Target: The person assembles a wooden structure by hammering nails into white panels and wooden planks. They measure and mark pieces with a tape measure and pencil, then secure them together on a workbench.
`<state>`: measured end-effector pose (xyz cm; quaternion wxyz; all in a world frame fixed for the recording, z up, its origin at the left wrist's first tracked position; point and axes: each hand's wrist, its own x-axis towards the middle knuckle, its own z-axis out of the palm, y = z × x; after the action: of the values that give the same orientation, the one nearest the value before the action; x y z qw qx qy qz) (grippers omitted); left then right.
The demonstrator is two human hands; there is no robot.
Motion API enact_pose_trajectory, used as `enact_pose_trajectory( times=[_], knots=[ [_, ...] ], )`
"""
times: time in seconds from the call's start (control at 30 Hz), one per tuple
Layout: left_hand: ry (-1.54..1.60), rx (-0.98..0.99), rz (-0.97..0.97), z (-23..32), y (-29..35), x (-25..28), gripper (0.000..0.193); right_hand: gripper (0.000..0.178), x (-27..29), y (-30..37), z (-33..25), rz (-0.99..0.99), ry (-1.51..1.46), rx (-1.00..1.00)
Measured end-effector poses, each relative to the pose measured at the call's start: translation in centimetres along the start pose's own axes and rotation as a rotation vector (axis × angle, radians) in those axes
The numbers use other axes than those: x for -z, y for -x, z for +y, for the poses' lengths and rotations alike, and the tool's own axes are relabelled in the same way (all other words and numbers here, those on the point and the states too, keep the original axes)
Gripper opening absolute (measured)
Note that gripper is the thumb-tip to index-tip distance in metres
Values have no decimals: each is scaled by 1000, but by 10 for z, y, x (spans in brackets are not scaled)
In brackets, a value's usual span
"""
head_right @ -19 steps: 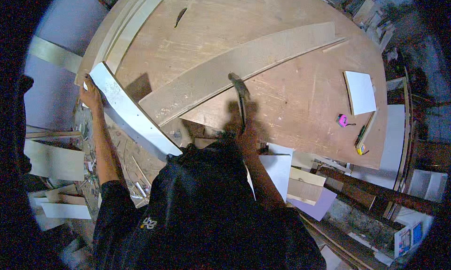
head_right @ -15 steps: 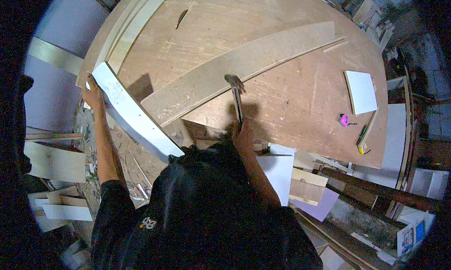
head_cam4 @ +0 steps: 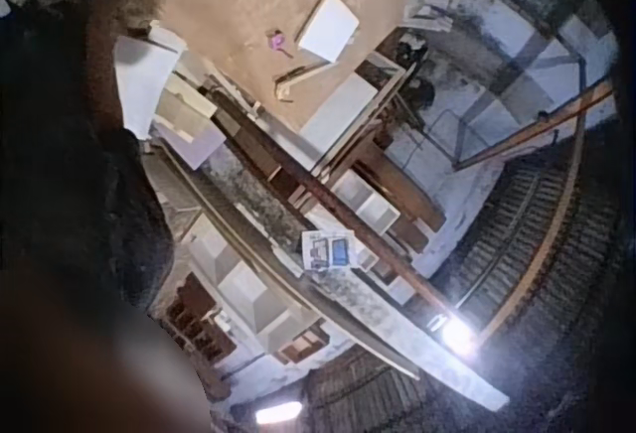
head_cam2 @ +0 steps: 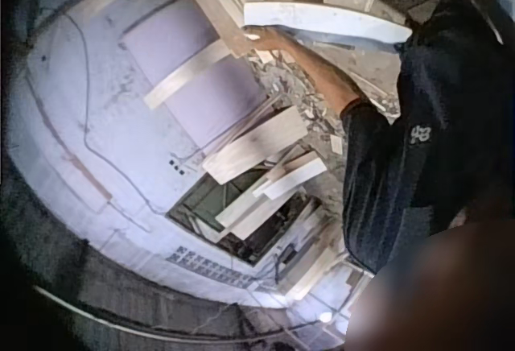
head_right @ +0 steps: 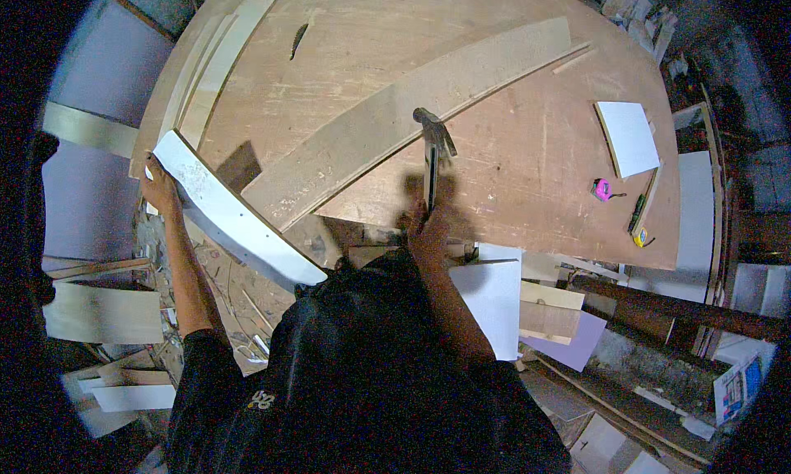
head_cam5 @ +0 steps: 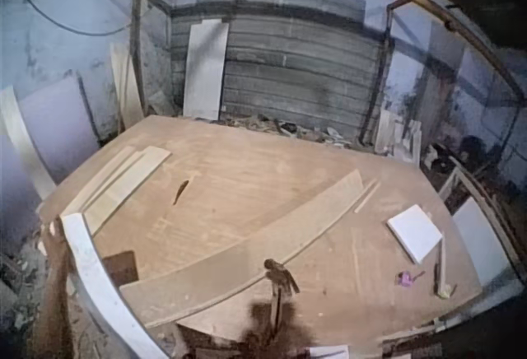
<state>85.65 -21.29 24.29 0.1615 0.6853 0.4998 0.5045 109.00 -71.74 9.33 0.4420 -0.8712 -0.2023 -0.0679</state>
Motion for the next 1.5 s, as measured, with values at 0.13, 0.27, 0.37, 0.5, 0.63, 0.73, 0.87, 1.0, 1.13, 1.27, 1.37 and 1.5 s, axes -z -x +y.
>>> enact_pose_trajectory(
  times=[0.13, 0.27, 0.37, 0.5, 0.63, 0.73, 0.87, 1.0, 1.13, 1.27, 1.37, 1.5],
  knots=[
    [-74, 22, -18, -1, 1, 5, 56, 33, -4, 8, -5, -194, -348, -133],
    [107, -43, -47, -1, 10, 23, 56, 33, -25, 23, -24, -274, -866, -603],
    [2, -55, -24, 7, 25, 47, 60, 31, -32, 27, -38, -298, -984, -786],
    [140, -70, -78, 24, 44, 75, 63, 34, -31, 28, -52, -344, -1447, -1080],
    [157, -214, -183, 31, 52, 96, 65, 39, -47, 40, -63, -357, -1648, -983],
    [358, -145, -280, 28, 56, 107, 67, 40, -64, 49, -73, -359, -1894, -921],
    [389, -291, -339, 20, 60, 114, 65, 39, -68, 45, -84, -263, -1913, -848],
    [356, -224, -324, 13, 53, 109, 66, 39, -58, 39, -91, -193, -1584, -953],
    [255, -218, -359, 9, 31, 93, 64, 32, -59, 57, -85, -127, -906, -732],
    [318, -93, -427, 3, 9, 64, 67, 39, -62, 95, -72, -5, -345, -314],
    [371, -51, -455, -5, -10, 32, 68, 53, -55, 109, -68, 4, 9, -45],
    [407, 167, -456, -21, -30, -7, 69, 54, -32, 90, -65, -323, 220, 73]
  ],
)
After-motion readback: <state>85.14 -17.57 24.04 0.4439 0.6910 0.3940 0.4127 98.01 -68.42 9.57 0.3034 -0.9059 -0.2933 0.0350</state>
